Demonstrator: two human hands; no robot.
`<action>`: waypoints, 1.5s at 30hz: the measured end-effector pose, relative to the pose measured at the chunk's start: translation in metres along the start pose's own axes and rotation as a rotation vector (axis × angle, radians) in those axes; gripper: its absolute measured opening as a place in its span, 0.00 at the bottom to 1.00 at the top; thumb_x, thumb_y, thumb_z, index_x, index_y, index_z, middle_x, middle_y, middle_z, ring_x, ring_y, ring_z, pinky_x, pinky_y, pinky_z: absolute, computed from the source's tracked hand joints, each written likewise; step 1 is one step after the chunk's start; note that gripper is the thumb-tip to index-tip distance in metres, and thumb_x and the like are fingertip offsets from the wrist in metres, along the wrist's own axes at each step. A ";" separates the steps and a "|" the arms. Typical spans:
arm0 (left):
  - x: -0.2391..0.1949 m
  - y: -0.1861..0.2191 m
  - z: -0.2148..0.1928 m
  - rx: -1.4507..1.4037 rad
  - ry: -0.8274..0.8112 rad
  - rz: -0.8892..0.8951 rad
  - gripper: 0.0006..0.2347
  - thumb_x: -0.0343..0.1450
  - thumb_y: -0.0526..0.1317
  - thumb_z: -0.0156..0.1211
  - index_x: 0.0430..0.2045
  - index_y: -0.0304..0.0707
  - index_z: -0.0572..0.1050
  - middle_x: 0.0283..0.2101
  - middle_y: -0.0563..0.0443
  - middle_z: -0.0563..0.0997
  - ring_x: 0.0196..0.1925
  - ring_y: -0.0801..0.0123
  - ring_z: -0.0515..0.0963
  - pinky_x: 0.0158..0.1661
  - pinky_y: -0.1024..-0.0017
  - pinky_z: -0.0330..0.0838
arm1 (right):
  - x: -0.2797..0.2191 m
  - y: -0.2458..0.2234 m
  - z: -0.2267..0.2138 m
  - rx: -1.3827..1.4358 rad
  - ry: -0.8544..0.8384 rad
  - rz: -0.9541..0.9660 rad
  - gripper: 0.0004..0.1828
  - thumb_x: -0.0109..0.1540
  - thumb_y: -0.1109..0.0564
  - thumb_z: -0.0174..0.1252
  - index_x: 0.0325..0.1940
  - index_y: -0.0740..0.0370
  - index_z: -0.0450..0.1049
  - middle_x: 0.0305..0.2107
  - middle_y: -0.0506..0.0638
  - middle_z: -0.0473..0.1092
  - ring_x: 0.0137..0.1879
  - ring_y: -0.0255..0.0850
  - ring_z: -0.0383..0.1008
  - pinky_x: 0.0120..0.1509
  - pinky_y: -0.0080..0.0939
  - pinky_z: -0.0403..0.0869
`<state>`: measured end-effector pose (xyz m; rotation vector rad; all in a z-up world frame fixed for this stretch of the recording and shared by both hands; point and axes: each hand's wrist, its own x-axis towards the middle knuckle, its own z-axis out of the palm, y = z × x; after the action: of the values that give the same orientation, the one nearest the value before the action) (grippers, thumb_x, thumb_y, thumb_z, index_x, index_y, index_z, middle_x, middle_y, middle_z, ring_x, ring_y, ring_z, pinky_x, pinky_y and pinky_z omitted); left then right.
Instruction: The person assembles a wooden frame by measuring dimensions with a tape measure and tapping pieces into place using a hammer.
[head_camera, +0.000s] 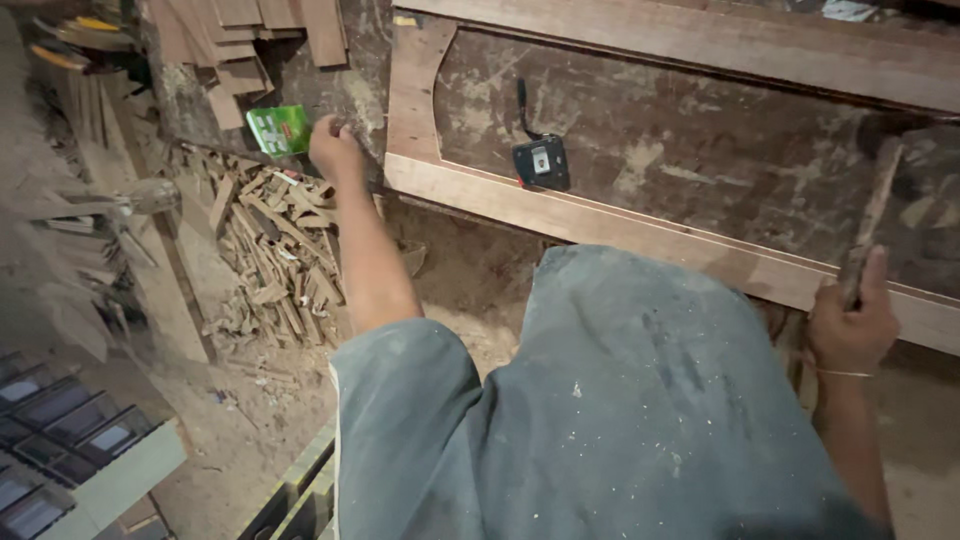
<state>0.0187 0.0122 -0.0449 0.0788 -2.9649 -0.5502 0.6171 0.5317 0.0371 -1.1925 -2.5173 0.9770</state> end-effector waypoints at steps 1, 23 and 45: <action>-0.002 0.005 0.000 0.000 0.006 0.059 0.09 0.66 0.34 0.66 0.39 0.39 0.81 0.40 0.41 0.84 0.43 0.51 0.84 0.45 0.61 0.77 | 0.001 0.002 0.000 -0.023 0.013 -0.055 0.28 0.72 0.65 0.59 0.77 0.72 0.64 0.51 0.65 0.77 0.50 0.42 0.79 0.57 0.36 0.75; -0.002 0.059 -0.006 0.027 -0.076 -0.309 0.13 0.67 0.33 0.55 0.43 0.24 0.71 0.45 0.24 0.80 0.49 0.35 0.80 0.50 0.50 0.72 | 0.009 -0.036 -0.018 0.030 -0.016 0.159 0.29 0.70 0.56 0.60 0.75 0.65 0.67 0.57 0.69 0.73 0.60 0.57 0.78 0.61 0.44 0.75; -0.258 0.510 0.156 -0.724 -0.406 1.001 0.07 0.59 0.34 0.66 0.27 0.47 0.79 0.37 0.50 0.81 0.47 0.49 0.76 0.47 0.55 0.69 | 0.070 -0.085 -0.001 0.023 0.009 -0.008 0.34 0.68 0.60 0.57 0.80 0.58 0.60 0.49 0.70 0.74 0.50 0.67 0.75 0.54 0.56 0.74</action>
<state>0.2389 0.5618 -0.0347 -1.5881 -2.4000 -1.4564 0.5187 0.5453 0.0845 -1.1774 -2.4954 0.9940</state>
